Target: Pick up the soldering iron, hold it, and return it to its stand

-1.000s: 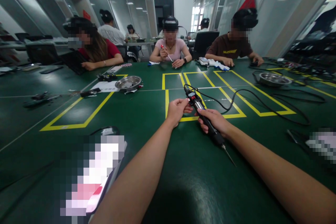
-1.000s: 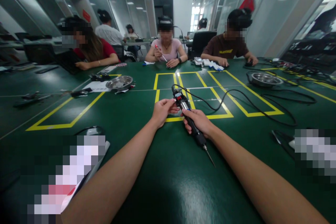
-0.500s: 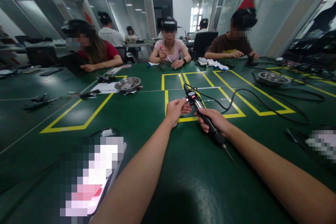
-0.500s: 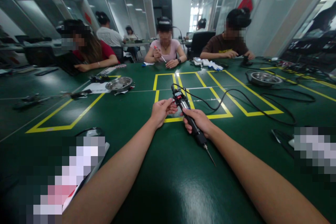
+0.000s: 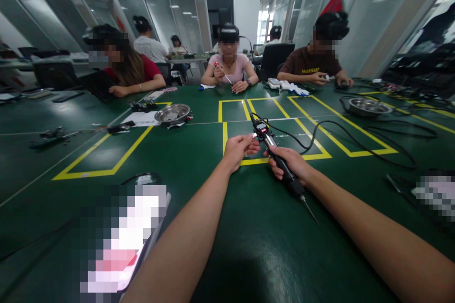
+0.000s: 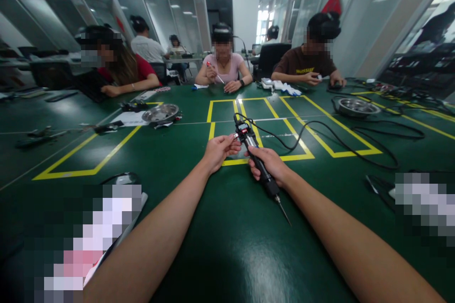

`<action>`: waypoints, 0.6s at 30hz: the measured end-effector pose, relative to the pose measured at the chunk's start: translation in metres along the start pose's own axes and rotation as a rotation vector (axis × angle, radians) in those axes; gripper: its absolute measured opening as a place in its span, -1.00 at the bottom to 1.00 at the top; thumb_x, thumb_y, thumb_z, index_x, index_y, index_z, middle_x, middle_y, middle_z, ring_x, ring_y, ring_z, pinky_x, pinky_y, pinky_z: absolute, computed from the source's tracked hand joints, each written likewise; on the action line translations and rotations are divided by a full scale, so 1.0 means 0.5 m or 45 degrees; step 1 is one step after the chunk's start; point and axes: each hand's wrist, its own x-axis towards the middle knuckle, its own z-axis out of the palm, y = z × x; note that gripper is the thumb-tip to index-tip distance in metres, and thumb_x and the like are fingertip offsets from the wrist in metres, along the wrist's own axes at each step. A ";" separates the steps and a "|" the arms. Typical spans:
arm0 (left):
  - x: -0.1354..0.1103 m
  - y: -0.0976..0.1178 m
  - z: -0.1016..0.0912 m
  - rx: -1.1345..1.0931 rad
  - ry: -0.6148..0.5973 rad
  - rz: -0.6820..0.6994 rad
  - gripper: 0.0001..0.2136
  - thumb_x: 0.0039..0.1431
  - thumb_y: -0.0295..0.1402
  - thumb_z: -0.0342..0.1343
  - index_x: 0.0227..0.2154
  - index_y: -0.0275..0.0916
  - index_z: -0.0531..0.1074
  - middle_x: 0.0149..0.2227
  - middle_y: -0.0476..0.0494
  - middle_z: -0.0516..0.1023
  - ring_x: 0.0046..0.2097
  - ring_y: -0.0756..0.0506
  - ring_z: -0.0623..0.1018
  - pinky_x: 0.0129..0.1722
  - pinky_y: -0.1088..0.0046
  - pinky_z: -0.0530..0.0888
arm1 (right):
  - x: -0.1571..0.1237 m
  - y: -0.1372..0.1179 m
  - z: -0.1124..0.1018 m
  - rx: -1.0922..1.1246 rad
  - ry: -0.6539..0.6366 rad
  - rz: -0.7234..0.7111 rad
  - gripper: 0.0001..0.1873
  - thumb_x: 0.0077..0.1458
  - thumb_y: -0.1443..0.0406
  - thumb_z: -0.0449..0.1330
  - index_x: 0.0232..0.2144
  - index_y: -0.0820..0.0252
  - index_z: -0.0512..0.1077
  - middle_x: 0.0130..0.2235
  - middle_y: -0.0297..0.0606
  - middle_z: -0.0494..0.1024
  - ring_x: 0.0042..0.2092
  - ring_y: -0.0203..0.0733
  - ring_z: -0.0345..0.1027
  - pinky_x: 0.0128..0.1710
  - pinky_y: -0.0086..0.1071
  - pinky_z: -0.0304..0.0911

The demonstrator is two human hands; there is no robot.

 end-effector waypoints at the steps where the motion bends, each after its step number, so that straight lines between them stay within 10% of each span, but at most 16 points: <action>1: -0.001 0.001 0.000 -0.010 -0.008 -0.004 -0.75 0.15 -0.26 0.23 -0.33 -0.42 0.46 -0.36 -0.28 0.60 -0.41 -0.03 0.60 -0.42 0.51 0.53 | 0.000 0.000 0.001 -0.001 -0.001 0.002 -0.64 0.13 0.07 0.23 -0.22 0.28 0.39 -0.54 -0.39 0.36 -0.66 -0.39 0.18 -0.73 -0.45 0.22; 18: -0.001 -0.002 -0.006 0.011 -0.087 -0.022 -0.74 0.13 -0.24 0.23 -0.38 -0.38 0.42 -0.38 -0.27 0.60 -0.41 -0.07 0.61 -0.44 0.48 0.52 | -0.007 -0.003 0.010 -0.107 -0.059 0.011 -0.63 0.12 0.06 0.22 -0.21 0.24 0.37 -0.56 -0.40 0.37 -0.67 -0.37 0.19 -0.72 -0.45 0.24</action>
